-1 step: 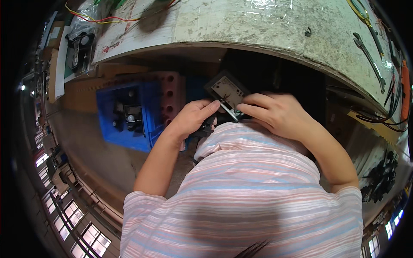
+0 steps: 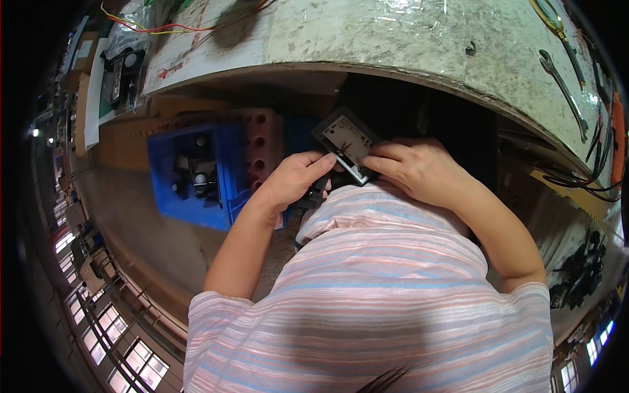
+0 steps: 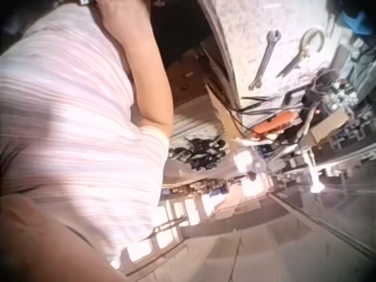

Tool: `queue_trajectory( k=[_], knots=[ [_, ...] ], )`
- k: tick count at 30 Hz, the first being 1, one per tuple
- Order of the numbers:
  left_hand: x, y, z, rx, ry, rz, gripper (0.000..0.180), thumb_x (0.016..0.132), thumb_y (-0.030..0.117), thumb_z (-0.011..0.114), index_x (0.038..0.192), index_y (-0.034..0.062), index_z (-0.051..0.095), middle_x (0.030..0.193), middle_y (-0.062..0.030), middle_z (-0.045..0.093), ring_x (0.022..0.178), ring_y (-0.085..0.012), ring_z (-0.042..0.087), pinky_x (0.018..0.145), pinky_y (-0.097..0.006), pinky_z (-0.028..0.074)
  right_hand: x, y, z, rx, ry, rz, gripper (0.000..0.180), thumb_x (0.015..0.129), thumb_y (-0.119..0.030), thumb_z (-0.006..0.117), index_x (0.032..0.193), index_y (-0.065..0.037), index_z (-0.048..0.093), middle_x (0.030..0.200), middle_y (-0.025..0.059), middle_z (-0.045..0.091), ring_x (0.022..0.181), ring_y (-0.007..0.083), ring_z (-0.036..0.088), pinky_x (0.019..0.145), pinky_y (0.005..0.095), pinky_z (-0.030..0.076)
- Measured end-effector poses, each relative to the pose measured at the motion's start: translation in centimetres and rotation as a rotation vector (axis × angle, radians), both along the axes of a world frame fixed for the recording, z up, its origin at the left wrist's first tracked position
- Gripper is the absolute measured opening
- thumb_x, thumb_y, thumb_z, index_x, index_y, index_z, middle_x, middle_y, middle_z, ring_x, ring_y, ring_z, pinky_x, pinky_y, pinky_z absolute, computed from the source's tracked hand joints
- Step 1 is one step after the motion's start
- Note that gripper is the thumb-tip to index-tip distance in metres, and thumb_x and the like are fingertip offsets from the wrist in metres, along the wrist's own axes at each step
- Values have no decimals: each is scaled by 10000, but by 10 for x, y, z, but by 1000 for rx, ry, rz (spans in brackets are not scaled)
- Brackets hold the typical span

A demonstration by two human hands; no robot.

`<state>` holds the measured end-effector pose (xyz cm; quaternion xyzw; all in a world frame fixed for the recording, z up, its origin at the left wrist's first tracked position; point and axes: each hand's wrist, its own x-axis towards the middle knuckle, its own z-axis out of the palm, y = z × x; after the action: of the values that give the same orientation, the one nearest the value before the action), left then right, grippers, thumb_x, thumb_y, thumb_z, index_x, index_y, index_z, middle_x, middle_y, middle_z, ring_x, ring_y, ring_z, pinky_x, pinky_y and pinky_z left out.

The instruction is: The person assembles an LED light fixture on a workbench by connecting wires and a sensor module to a component housing, then tests the fixture using a digital meter. Assembly is performed with an electric screwdriver, pliers, and a wrench.

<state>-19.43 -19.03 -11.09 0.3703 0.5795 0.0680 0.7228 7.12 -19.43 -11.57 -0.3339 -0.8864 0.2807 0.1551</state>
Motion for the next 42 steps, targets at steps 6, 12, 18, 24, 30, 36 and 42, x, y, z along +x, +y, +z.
queue_trajectory(
  k=[6, 12, 18, 24, 30, 36, 42],
  knots=[
    [-17, -10, 12, -165, -218, 111, 336, 1008, 350, 570, 1030, 19, 622, 724, -42, 625, 627, -116, 600, 598, -247, 492, -8, 3, 12, 119, -38, 63, 272, 832, -138, 611, 1097, -103, 659, 961, 60, 615, 714, 197, 662, 578, 322, 539],
    [-12, -27, 51, -85, -547, 145, 213, 992, 201, 606, 1098, 20, 645, 765, -63, 641, 661, -136, 642, 573, -283, 542, 1, -5, 81, 309, 369, -123, 277, 678, -27, 768, 932, -20, 657, 743, 37, 609, 491, 144, 527, 458, 252, 445],
    [31, 18, 97, -69, -657, 137, 183, 980, 146, 615, 1100, 9, 607, 812, -80, 636, 689, -149, 651, 572, -288, 552, 36, 18, 117, 399, 395, -234, 330, 662, 44, 829, 933, 3, 643, 652, 34, 592, 477, 148, 517, 464, 246, 431],
    [87, 63, 112, 34, -716, -47, 395, 1001, 319, 535, 1219, -10, 549, 624, -74, 557, 491, -131, 544, 598, -304, 522, 81, 38, 115, 601, 484, -503, 363, 676, 172, 633, 962, -10, 763, 1010, 121, 588, 815, 178, 621, 661, 264, 531],
    [124, 94, 108, 98, -670, 49, 376, 1043, 342, 483, 1216, 14, 547, 643, -45, 564, 531, -107, 572, 622, -272, 541, 110, 69, 90, 603, 607, -676, 351, 778, 212, 595, 1007, -11, 741, 1003, 85, 584, 779, 142, 617, 695, 251, 513],
    [136, 104, 99, 273, -601, 121, 368, 1041, 336, 509, 1225, 20, 549, 779, -39, 595, 612, -84, 592, 629, -245, 535, 115, 70, 81, 452, 573, -791, 353, 778, 194, 607, 1010, -34, 746, 970, 59, 608, 761, 133, 617, 673, 239, 499],
    [161, 119, 108, 638, -320, -13, 247, 987, 216, 628, 1139, 24, 593, 874, 1, 567, 801, -61, 545, 639, -244, 513, 114, 70, 79, 301, 612, -751, 401, 763, 216, 576, 1040, -23, 739, 1012, 67, 607, 835, 129, 610, 719, 236, 494]
  ],
)
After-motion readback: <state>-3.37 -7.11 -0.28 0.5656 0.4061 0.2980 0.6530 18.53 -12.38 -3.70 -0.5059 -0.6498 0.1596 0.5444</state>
